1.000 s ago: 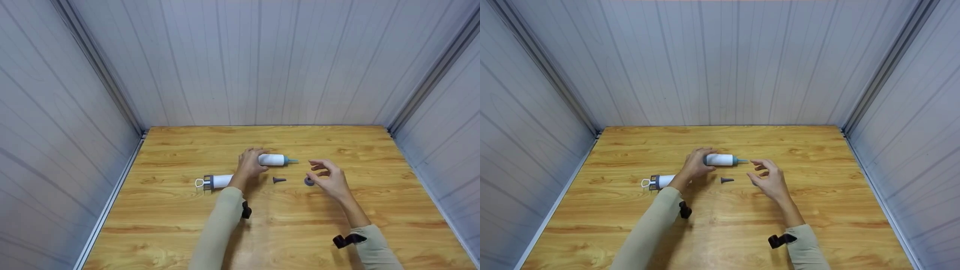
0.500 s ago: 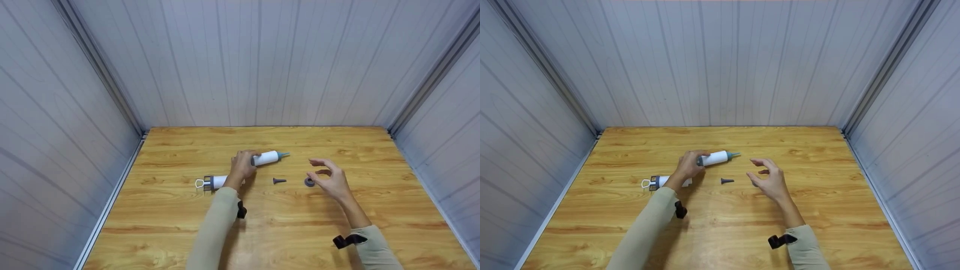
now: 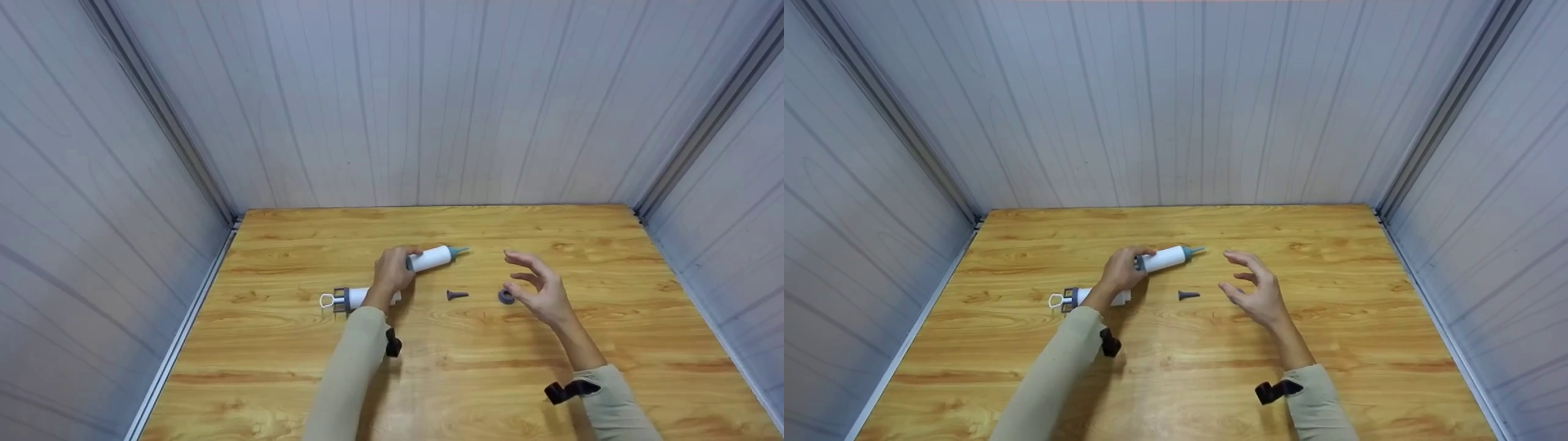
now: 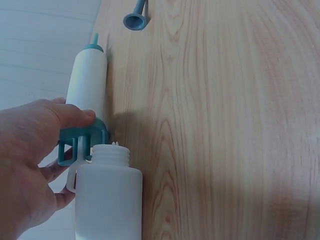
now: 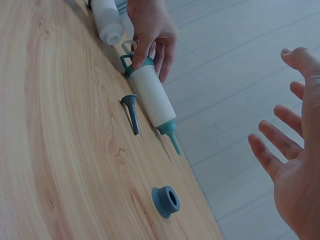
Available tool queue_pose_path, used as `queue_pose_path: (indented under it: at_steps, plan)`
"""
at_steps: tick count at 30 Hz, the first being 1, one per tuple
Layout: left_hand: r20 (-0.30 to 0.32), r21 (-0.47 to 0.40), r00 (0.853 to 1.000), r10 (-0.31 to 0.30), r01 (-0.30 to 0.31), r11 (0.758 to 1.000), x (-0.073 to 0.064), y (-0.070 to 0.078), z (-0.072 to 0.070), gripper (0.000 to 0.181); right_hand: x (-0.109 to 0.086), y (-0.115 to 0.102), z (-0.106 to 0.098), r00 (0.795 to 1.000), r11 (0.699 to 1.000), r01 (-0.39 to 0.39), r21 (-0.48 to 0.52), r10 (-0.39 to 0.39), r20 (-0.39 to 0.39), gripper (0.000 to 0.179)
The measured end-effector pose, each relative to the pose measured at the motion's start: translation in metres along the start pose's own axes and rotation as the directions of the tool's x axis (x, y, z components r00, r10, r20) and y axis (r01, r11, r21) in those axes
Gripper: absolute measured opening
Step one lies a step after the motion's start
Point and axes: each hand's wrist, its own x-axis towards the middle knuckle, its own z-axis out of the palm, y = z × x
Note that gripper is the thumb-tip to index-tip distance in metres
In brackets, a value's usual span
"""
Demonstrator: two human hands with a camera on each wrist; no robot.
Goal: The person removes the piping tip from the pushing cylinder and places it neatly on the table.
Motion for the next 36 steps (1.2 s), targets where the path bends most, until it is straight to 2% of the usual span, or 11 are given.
queue_pose_path:
  at_steps: [6,14,21,26,36]
  plan:
    - [-0.005,-0.006,1.0,-0.002,0.002,1.0,-0.002,-0.001,0.0,0.053,0.0,0.001,-0.001,1.0,1.0,0.001,0.011,-0.001,0.002,0.056]
    - [-0.062,-0.009,0.996,0.058,-0.059,0.998,-0.006,-0.004,-0.007,0.057,0.002,-0.002,-0.001,1.0,1.0,-0.008,-0.004,0.008,-0.003,0.055]
    - [-0.055,-0.055,0.995,0.088,-0.091,0.994,-0.01,-0.006,-0.016,0.055,0.005,-0.002,-0.002,0.999,0.999,-0.032,0.03,0.032,-0.019,0.053]
    - [-0.063,-0.028,0.986,0.152,-0.154,0.988,-0.013,-0.01,-0.025,0.052,0.006,0.001,-0.004,0.999,0.996,-0.045,0.079,0.047,-0.023,0.053]
    - [-0.079,-0.052,0.967,0.244,-0.248,0.967,-0.026,-0.015,-0.049,0.048,0.01,0.003,-0.007,0.998,0.992,-0.058,0.111,0.06,-0.007,0.053]
